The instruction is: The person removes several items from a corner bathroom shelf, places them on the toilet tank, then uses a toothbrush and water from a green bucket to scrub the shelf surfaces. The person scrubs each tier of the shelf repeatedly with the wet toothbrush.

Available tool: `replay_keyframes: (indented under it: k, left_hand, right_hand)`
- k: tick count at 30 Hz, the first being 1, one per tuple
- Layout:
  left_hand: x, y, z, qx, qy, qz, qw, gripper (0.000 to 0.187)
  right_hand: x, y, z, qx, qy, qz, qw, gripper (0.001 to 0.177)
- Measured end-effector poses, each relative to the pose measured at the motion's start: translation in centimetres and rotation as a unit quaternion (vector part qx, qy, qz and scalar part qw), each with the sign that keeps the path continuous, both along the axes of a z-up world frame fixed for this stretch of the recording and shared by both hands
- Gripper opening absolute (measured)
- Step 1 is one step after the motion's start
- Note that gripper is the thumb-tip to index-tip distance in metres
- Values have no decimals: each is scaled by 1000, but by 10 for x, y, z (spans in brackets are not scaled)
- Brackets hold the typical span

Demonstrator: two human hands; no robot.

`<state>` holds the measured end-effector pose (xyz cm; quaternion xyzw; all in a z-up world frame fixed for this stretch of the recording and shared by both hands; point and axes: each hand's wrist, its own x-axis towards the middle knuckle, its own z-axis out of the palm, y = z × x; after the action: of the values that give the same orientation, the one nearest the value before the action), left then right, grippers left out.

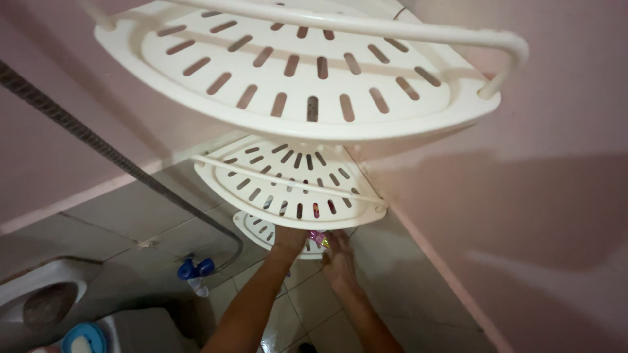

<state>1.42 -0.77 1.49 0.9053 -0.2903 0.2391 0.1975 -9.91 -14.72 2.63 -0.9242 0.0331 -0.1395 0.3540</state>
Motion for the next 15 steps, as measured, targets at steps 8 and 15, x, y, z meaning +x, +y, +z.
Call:
replay_keyframes:
  k: [8,15]
  left_hand:
    - [7,-3,-10,24,35,-5,999,37]
    - [12,2,3,-25,-206,-33,978,39]
  right_hand:
    - [5,-3,0,-8,19,5,1000,68]
    - [10,-1,15,-60,33,-12,998,51]
